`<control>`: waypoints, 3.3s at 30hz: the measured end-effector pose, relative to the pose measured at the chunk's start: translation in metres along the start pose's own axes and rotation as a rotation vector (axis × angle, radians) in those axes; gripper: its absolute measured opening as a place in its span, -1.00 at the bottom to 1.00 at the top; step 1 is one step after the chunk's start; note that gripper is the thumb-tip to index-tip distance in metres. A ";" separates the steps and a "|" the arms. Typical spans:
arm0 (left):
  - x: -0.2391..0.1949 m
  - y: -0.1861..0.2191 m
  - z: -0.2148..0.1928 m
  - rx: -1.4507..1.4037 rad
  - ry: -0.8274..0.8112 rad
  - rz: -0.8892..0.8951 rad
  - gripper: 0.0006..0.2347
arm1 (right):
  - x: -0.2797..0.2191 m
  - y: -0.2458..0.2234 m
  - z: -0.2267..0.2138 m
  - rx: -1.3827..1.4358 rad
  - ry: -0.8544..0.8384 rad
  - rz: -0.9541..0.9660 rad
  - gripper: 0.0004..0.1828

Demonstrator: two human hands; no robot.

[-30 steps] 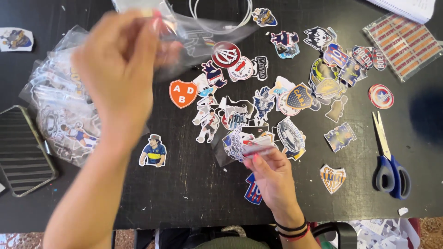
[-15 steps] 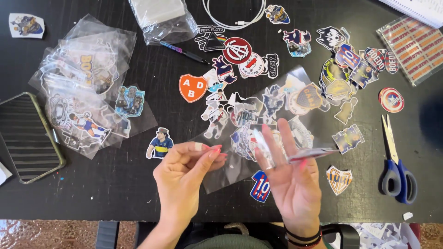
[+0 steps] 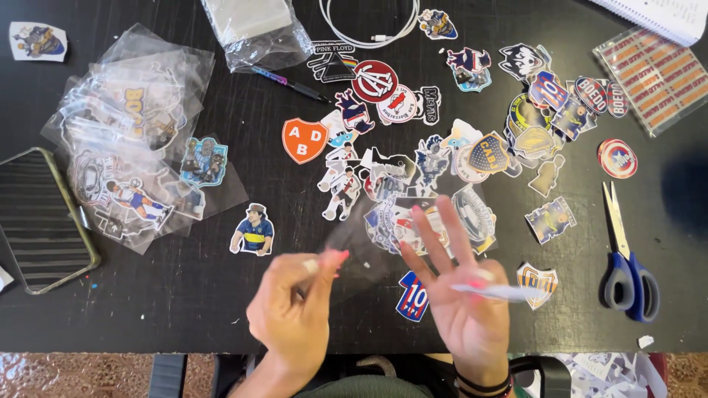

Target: Packaging individual stickers into small plastic bags and trimming the bags with scissors.

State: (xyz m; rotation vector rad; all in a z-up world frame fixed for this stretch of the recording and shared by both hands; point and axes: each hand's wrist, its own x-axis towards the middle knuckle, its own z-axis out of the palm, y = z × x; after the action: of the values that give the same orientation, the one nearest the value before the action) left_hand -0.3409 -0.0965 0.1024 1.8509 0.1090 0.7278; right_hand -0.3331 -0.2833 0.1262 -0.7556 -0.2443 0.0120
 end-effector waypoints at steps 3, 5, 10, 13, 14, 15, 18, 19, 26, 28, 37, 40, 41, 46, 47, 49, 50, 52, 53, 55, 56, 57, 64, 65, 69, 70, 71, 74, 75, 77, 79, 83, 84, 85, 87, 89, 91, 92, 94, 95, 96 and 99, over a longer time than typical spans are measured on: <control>-0.003 0.022 -0.012 -0.311 -0.222 0.027 -0.87 | -0.011 0.019 -0.015 -0.106 0.426 -0.011 -0.78; -0.011 0.034 -0.022 -0.548 -0.414 -0.163 -0.83 | -0.015 0.015 -0.028 -0.162 0.489 -0.047 -0.81; 0.001 0.006 -0.023 -0.970 -0.542 -0.389 -0.47 | -0.007 -0.016 -0.006 -0.430 0.300 0.007 -0.82; 0.045 0.031 -0.028 -0.761 -0.577 -0.484 -0.51 | -0.008 -0.027 0.003 -0.737 0.182 0.340 -0.91; 0.051 0.033 -0.025 -0.714 -0.711 -0.555 -0.57 | -0.006 -0.026 0.007 -0.863 0.054 0.417 -0.87; 0.057 0.034 -0.021 -0.664 -0.845 -0.623 -0.58 | -0.003 -0.026 0.011 -0.986 -0.076 0.492 -0.82; 0.051 0.046 -0.003 -0.437 -0.820 -0.790 -0.83 | -0.013 -0.020 0.011 -1.099 -0.044 0.421 -0.87; 0.049 0.044 -0.002 -0.434 -0.821 -0.796 -0.83 | -0.014 -0.022 0.010 -1.096 -0.042 0.427 -0.87; 0.045 0.023 0.001 -0.497 -0.843 -0.920 -0.85 | -0.014 -0.027 0.006 -1.044 -0.003 0.461 -0.91; 0.045 0.019 0.000 -0.526 -0.813 -0.932 -0.86 | -0.012 -0.027 0.008 -1.033 -0.033 0.499 -0.89; 0.034 0.012 0.004 -0.510 -0.635 -0.855 -0.87 | -0.002 -0.021 0.011 -1.090 -0.128 0.435 -0.88; 0.026 0.008 0.009 -0.671 -0.548 -0.887 -0.75 | 0.000 -0.021 0.014 -1.112 -0.145 0.457 -0.86; 0.028 0.012 0.010 -0.633 -0.550 -0.889 -0.81 | 0.001 -0.022 0.014 -1.103 -0.110 0.481 -0.87; 0.035 0.010 0.014 -0.741 -0.679 -0.943 -0.77 | 0.002 -0.020 0.002 -1.017 -0.035 0.404 -0.85; 0.035 0.010 0.015 -0.735 -0.616 -0.951 -0.78 | 0.002 -0.020 -0.002 -1.005 -0.029 0.374 -0.86; 0.037 0.012 0.019 -0.729 -0.559 -0.957 -0.79 | 0.005 -0.023 -0.006 -0.995 -0.018 0.339 -0.87; 0.037 0.015 0.020 -0.626 -0.523 -0.862 -0.79 | 0.006 -0.026 -0.006 -0.948 0.012 0.272 -0.90; 0.042 0.022 0.021 -0.522 -0.487 -0.770 -0.79 | 0.011 -0.036 -0.005 -0.898 0.043 0.208 -0.90; 0.045 0.027 0.021 -0.494 -0.503 -0.699 -0.80 | 0.015 -0.043 -0.003 -0.931 0.215 0.168 -0.88; 0.050 0.035 0.023 -0.469 -0.521 -0.628 -0.82 | 0.022 -0.056 -0.001 -0.964 0.389 0.127 -0.84; 0.052 0.039 0.025 -0.442 -0.516 -0.569 -0.84 | 0.027 -0.062 -0.001 -0.978 0.396 0.077 -0.79; 0.054 0.043 0.026 -0.414 -0.511 -0.510 -0.86 | 0.032 -0.067 -0.001 -0.993 0.403 0.028 -0.73; 0.048 0.047 0.025 -0.290 -0.461 -0.302 -0.84 | 0.056 -0.088 0.034 -1.407 0.019 -0.170 -0.90; 0.049 0.049 0.024 -0.269 -0.452 -0.254 -0.84 | 0.055 -0.089 0.035 -1.408 0.027 -0.162 -0.86; 0.050 0.054 0.021 -0.191 -0.440 -0.212 -0.83 | 0.051 -0.088 0.034 -1.376 0.073 -0.160 -0.86; 0.049 0.052 0.022 -0.192 -0.441 -0.213 -0.83 | 0.049 -0.088 0.033 -1.377 0.073 -0.160 -0.86; 0.048 0.050 0.023 -0.186 -0.431 -0.163 -0.82 | 0.048 -0.088 0.032 -1.388 0.092 -0.171 -0.85; 0.044 0.046 0.026 -0.212 -0.431 -0.090 -0.80 | 0.050 -0.085 0.029 -1.436 0.047 -0.214 -0.86; 0.043 0.045 0.027 -0.243 -0.440 -0.067 -0.79 | 0.052 -0.084 0.027 -1.472 -0.020 -0.244 -0.86; 0.043 0.050 0.027 -0.262 -0.461 -0.084 -0.79 | 0.054 -0.083 0.031 -1.507 0.008 -0.267 -0.88; 0.040 0.051 0.026 -0.278 -0.478 -0.105 -0.80 | 0.053 -0.083 0.032 -1.540 0.030 -0.288 -0.90; 0.040 0.050 0.026 -0.295 -0.468 -0.120 -0.79 | 0.048 -0.084 0.029 -1.554 0.040 -0.296 -0.88; 0.042 0.052 0.026 -0.301 -0.476 -0.107 -0.81 | 0.048 -0.084 0.030 -1.531 0.012 -0.277 -0.86; 0.042 0.052 0.026 -0.302 -0.478 -0.107 -0.81 | 0.048 -0.084 0.029 -1.532 0.014 -0.277 -0.86; 0.042 0.052 0.028 -0.226 -0.494 -0.174 -0.79 | 0.048 -0.083 0.029 -1.560 -0.057 -0.281 -0.82; 0.047 0.059 0.026 -0.301 -0.526 -0.263 -0.78 | 0.047 -0.082 0.031 -1.585 -0.068 -0.280 -0.82; 0.051 0.063 0.025 -0.376 -0.555 -0.350 -0.76 | 0.047 -0.082 0.033 -1.610 -0.083 -0.281 -0.82; 0.052 0.064 0.024 -0.349 -0.550 -0.395 -0.76 | 0.048 -0.084 0.033 -1.617 -0.092 -0.257 -0.83; 0.054 0.064 0.023 -0.321 -0.543 -0.439 -0.75 | 0.048 -0.085 0.032 -1.622 -0.102 -0.233 -0.83; 0.054 0.063 0.023 -0.329 -0.528 -0.502 -0.74 | 0.048 -0.086 0.031 -1.648 -0.117 -0.232 -0.85; 0.054 0.062 0.024 -0.338 -0.515 -0.566 -0.73 | 0.048 -0.086 0.030 -1.676 -0.129 -0.231 -0.86; 0.056 0.061 0.023 -0.410 -0.672 -0.573 -0.73 | 0.054 -0.087 0.036 -1.726 -0.326 -0.268 -0.84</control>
State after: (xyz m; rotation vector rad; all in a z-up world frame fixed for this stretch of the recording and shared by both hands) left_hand -0.2994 -0.1178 0.1750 1.4699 0.0424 -0.2666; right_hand -0.2955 -0.3173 0.2219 -2.4365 -0.6781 -0.3776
